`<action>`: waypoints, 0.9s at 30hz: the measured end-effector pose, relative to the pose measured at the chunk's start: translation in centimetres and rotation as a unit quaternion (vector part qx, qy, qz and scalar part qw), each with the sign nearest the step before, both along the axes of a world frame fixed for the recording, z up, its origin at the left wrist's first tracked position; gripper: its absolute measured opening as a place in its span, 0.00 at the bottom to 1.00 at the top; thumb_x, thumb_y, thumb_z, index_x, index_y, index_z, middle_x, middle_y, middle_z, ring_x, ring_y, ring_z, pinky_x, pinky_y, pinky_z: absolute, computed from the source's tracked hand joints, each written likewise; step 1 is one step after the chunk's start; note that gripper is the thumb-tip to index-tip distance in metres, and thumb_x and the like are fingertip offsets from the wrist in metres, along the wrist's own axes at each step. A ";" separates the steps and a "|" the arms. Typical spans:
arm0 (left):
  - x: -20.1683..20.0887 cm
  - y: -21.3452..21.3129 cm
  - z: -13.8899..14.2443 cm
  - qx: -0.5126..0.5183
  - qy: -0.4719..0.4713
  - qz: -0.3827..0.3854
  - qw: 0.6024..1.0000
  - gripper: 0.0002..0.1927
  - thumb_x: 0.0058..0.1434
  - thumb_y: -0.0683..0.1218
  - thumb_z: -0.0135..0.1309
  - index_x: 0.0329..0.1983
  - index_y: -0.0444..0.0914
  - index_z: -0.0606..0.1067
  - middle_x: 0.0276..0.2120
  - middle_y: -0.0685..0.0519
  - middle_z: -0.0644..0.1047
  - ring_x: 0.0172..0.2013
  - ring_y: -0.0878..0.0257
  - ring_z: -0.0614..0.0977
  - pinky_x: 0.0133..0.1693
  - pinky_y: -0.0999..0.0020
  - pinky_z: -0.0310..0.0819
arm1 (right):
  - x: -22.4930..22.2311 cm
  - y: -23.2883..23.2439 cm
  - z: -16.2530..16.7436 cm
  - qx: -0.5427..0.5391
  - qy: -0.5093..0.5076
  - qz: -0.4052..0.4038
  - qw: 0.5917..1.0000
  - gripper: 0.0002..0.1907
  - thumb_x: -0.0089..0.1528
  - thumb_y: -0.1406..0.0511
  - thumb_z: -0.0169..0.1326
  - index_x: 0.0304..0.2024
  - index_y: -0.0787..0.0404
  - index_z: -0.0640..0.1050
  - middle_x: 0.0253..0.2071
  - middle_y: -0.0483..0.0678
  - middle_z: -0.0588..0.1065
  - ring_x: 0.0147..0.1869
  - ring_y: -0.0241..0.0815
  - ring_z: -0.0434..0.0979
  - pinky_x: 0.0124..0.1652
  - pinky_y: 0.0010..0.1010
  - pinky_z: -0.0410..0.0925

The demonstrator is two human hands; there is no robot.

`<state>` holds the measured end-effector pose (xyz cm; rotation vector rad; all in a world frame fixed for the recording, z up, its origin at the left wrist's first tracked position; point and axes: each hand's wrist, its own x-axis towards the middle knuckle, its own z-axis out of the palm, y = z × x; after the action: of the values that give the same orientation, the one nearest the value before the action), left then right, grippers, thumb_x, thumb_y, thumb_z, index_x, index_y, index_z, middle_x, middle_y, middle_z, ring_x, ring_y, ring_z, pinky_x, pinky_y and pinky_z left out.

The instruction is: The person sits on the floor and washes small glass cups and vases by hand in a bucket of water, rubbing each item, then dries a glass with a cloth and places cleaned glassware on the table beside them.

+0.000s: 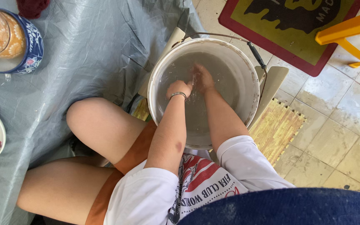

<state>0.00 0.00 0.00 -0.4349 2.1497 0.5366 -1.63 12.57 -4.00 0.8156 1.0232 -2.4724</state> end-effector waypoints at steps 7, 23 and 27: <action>0.3 1.6 -3.0 0.202 0.115 0.148 0.961 0.15 0.59 0.46 0.53 0.48 0.38 0.77 0.46 0.39 0.81 0.49 0.43 0.82 0.50 0.49 0.77 | -1.1 -0.8 3.5 0.045 -0.058 -0.025 0.997 0.23 0.60 0.55 0.58 0.54 0.58 0.75 0.50 0.53 0.73 0.44 0.48 0.76 0.41 0.42 0.72; 0.6 1.8 3.5 0.040 0.290 -0.001 0.956 0.20 0.61 0.54 0.60 0.55 0.46 0.75 0.57 0.47 0.73 0.58 0.49 0.75 0.58 0.55 0.72 | -0.5 1.0 -1.5 0.431 -0.066 0.323 0.840 0.24 0.61 0.54 0.56 0.55 0.59 0.75 0.49 0.52 0.74 0.44 0.48 0.76 0.42 0.42 0.72; 1.2 2.2 3.5 0.037 0.311 -0.081 0.946 0.26 0.52 0.53 0.63 0.56 0.47 0.75 0.61 0.50 0.69 0.61 0.47 0.70 0.52 0.46 0.69 | 0.2 0.6 -1.3 0.435 -0.064 0.337 0.832 0.24 0.61 0.54 0.55 0.55 0.59 0.75 0.49 0.52 0.74 0.45 0.48 0.76 0.42 0.42 0.72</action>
<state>1.23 2.20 3.53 -0.0361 2.7226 0.7277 -1.47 13.19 -5.30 0.6463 1.9964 -1.2833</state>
